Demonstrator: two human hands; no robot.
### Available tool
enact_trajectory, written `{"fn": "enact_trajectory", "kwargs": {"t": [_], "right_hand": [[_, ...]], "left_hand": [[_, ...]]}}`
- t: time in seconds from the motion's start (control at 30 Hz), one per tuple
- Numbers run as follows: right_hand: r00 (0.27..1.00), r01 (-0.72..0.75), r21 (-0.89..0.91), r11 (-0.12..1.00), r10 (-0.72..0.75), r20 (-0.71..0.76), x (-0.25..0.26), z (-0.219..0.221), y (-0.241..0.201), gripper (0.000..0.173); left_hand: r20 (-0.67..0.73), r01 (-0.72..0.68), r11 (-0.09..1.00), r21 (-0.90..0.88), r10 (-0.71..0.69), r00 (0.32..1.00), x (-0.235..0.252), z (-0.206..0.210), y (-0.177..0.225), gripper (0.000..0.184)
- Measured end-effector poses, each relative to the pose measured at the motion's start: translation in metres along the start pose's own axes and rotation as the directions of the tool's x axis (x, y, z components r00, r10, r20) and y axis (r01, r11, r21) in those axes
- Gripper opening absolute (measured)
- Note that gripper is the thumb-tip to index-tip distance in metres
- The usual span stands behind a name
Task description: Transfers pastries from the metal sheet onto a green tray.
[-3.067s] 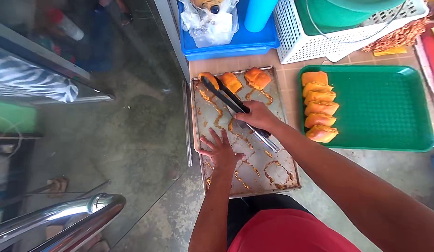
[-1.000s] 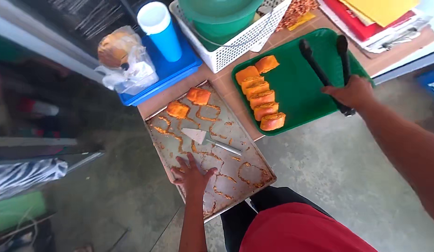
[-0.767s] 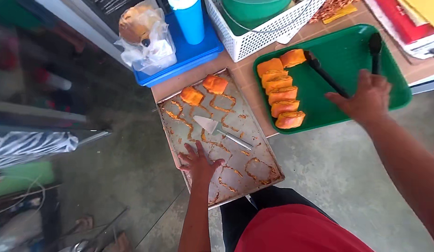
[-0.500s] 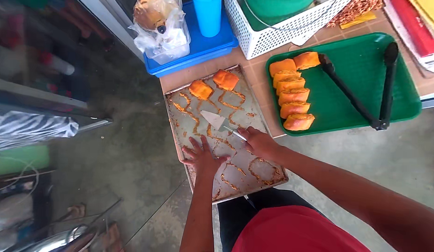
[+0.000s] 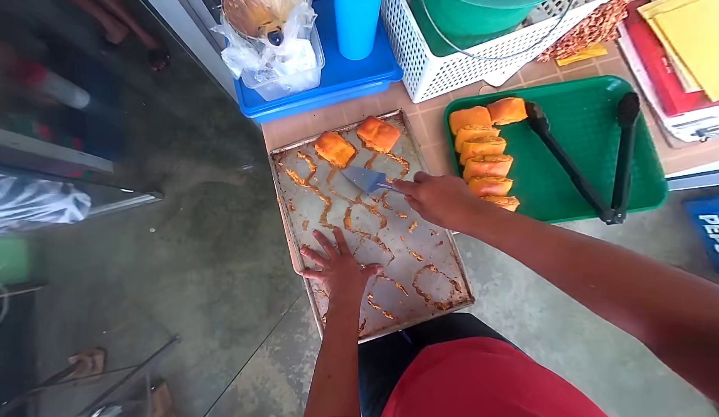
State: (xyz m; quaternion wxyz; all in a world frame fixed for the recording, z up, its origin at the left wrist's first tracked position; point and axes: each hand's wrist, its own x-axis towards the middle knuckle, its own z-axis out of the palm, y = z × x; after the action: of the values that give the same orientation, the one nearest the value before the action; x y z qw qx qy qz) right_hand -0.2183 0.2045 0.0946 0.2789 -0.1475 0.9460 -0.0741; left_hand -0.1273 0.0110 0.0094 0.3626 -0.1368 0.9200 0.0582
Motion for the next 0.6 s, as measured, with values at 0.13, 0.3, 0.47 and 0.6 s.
{"fn": "enact_trajectory", "kwargs": {"t": [0.13, 0.3, 0.47, 0.6], "right_hand": [[0.999, -0.033, 0.008, 0.999, 0.033, 0.005, -0.013, 0.008, 0.002, 0.045], [0.996, -0.079, 0.089, 0.993, 0.076, 0.038, 0.037, 0.013, -0.034, 0.051], [0.998, -0.061, 0.067, 0.996, 0.063, -0.019, 0.007, 0.017, -0.020, 0.047], [0.995, -0.101, 0.136, 0.986, 0.097, 0.032, 0.052, 0.017, -0.041, 0.052]], "left_hand": [[0.014, -0.008, 1.000, 0.005, 0.008, 1.000, 0.001, 0.001, 0.000, 0.133], [-0.001, -0.005, 1.000, 0.029, 0.005, 1.000, 0.000, 0.001, 0.000, 0.133], [0.019, -0.006, 1.000, 0.020, 0.006, 1.000, 0.002, 0.002, -0.001, 0.134], [0.007, -0.009, 0.999, 0.036, 0.009, 1.000, 0.001, 0.003, -0.001, 0.133]]}}
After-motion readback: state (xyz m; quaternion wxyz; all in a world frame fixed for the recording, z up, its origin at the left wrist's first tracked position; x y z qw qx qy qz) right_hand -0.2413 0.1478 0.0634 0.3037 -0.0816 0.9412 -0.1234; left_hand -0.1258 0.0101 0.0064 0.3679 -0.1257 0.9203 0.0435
